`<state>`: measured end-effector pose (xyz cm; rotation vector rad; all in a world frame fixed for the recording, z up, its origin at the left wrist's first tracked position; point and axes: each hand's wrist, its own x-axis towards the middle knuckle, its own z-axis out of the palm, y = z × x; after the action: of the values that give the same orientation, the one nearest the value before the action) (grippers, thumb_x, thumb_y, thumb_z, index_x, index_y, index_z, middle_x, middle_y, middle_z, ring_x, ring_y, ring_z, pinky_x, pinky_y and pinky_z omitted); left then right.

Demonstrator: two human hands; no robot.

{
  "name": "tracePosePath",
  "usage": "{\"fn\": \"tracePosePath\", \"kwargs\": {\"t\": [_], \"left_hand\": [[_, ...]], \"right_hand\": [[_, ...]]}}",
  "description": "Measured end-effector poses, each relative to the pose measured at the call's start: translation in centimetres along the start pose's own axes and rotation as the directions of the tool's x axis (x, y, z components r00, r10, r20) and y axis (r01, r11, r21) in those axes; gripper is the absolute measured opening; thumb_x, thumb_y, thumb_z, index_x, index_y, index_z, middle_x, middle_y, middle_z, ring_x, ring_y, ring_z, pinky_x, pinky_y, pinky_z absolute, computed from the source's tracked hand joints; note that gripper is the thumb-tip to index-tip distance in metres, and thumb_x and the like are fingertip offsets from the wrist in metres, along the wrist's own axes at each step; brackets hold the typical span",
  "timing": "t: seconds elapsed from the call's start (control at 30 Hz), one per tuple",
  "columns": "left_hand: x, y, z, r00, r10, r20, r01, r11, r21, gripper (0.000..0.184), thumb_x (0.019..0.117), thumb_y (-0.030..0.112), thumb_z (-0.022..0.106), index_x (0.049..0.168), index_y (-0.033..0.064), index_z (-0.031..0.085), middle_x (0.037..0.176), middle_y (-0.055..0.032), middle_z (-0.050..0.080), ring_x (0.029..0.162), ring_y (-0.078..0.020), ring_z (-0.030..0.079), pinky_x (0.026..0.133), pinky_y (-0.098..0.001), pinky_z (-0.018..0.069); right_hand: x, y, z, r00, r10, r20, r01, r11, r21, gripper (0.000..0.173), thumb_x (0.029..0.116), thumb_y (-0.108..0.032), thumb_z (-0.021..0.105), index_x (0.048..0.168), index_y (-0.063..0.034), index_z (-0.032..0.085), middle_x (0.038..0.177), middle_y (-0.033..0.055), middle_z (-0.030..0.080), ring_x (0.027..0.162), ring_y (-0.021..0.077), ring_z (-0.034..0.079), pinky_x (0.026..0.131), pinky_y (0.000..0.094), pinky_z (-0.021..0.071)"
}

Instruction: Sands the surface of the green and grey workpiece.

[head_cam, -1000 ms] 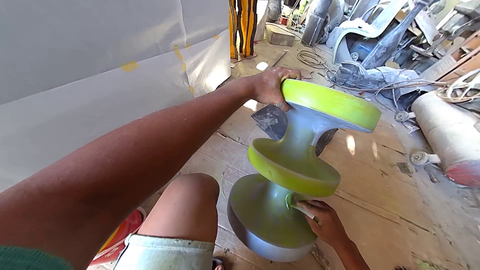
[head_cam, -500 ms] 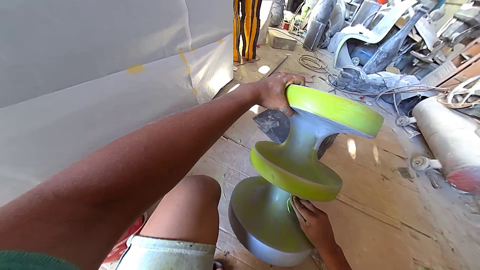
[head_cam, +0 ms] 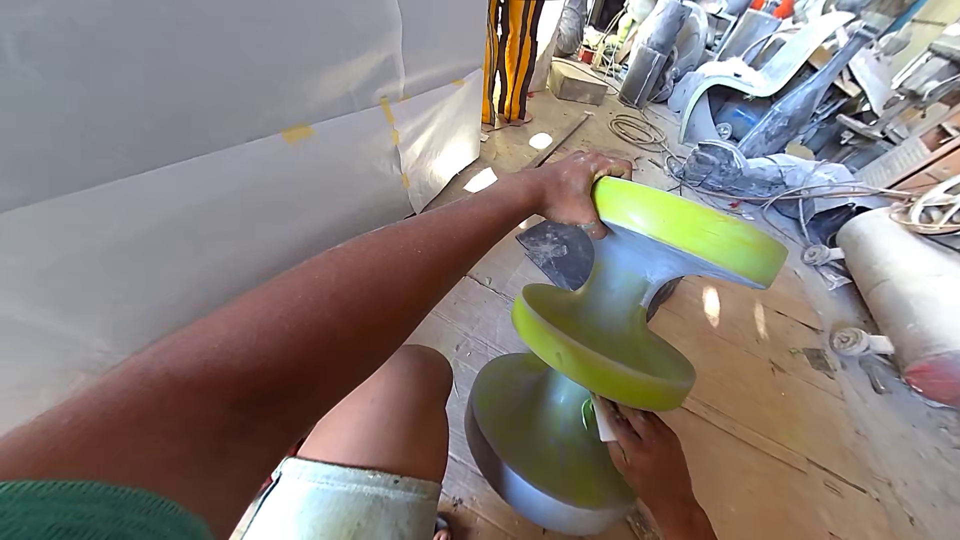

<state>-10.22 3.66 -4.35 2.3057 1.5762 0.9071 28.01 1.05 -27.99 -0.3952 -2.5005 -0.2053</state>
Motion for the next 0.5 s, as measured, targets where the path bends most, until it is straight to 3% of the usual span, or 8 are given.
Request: {"fn": "tracePosePath", "kwargs": {"t": [0.1, 0.27, 0.4, 0.5], "left_hand": [[0.2, 0.1, 0.0, 1.000, -0.006, 0.002, 0.006, 1.000, 0.007, 0.053, 0.0634, 0.021, 0.093, 0.108, 0.0132, 0.066, 0.099, -0.0020, 0.071, 0.092, -0.0142, 0.068, 0.081, -0.0391, 0.0568], [0.0, 0.0, 0.0, 1.000, -0.012, 0.000, 0.012, 1.000, 0.020, 0.053, 0.0634, 0.022, 0.092, 0.108, 0.0130, 0.065, 0.101, -0.0031, 0.070, 0.095, -0.0156, 0.067, 0.083, -0.0404, 0.0559], [0.0, 0.1, 0.0, 1.000, -0.008, -0.004, 0.008, 1.000, 0.016, 0.053, 0.0642, 0.023, 0.093, 0.109, 0.0117, 0.066, 0.102, -0.0036, 0.070, 0.096, -0.0155, 0.067, 0.084, -0.0394, 0.0557], [0.2, 0.0, 0.0, 1.000, 0.004, -0.008, -0.004, 1.000, 0.009, 0.053, 0.0637, 0.024, 0.092, 0.109, 0.0120, 0.066, 0.101, -0.0031, 0.070, 0.095, -0.0149, 0.067, 0.083, -0.0390, 0.0560]], "right_hand": [[1.5, -2.4, 0.9, 0.999, 0.035, 0.007, -0.033, 0.988, -0.153, 0.036, 0.0896, -0.010, 0.065, 0.122, -0.0206, 0.076, 0.107, 0.0081, 0.075, 0.094, 0.0245, 0.073, 0.080, 0.0360, 0.0608], [1.4, -4.8, 1.8, 0.969, 0.127, 0.213, -0.074, 0.968, -0.238, 0.058, 0.0806, -0.004, 0.074, 0.134, -0.0259, 0.070, 0.124, 0.0116, 0.069, 0.106, 0.0289, 0.069, 0.084, 0.0385, 0.0601], [0.8, -5.0, 0.9, 0.908, 0.143, 0.395, -0.141, 0.989, -0.036, 0.049, 0.0831, -0.004, 0.070, 0.126, -0.0280, 0.074, 0.114, 0.0087, 0.068, 0.101, 0.0246, 0.069, 0.078, 0.0373, 0.0610], [1.5, -3.3, -0.8, 0.765, 0.079, 0.639, -0.232, 0.960, 0.159, 0.046, 0.0907, -0.012, 0.061, 0.128, -0.0364, 0.072, 0.115, 0.0038, 0.067, 0.107, 0.0209, 0.066, 0.088, 0.0405, 0.0577]]}}
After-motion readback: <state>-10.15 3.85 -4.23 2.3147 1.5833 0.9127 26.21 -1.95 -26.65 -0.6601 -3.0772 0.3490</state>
